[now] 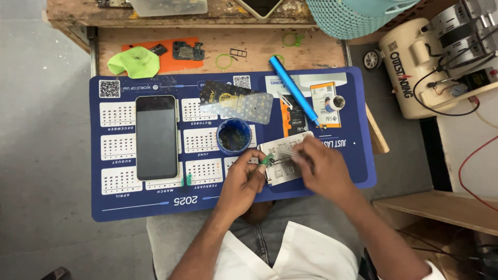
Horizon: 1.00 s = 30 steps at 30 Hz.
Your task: The person uses a metal spudger to scrape and clean a small green circuit board held in a metal jig. They repeatedly dip the tool into a small blue container of dark liquid and continue scraping the board surface. The person also picks up a small green component from a nearby container and places it on the board.
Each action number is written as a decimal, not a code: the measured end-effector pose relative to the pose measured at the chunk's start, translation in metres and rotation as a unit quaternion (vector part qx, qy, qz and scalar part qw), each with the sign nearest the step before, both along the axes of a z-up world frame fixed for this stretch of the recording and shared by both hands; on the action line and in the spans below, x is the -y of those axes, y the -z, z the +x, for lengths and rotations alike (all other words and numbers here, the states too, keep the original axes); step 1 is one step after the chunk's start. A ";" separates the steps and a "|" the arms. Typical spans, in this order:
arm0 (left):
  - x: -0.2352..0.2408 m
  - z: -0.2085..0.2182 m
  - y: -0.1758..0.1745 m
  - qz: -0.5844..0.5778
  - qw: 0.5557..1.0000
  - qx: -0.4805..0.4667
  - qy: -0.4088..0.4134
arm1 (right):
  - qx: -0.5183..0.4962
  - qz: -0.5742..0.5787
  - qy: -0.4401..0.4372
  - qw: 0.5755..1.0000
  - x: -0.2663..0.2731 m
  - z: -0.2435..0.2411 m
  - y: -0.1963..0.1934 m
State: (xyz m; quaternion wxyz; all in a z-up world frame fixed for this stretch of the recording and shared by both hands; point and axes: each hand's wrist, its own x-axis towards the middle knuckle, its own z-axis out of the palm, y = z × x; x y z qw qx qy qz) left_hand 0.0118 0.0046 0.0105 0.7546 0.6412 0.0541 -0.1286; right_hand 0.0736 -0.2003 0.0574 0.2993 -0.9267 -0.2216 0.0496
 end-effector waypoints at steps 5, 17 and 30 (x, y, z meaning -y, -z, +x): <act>-0.001 -0.001 -0.005 0.018 1.000 0.015 0.000 | 0.002 0.080 0.035 0.996 -0.029 0.057 0.006; -0.003 0.000 -0.009 0.049 0.999 0.015 0.008 | 0.018 0.025 -0.015 0.999 -0.069 0.098 0.008; -0.003 0.002 -0.009 0.040 0.999 -0.002 0.011 | -0.006 0.024 0.015 1.000 -0.069 0.099 0.008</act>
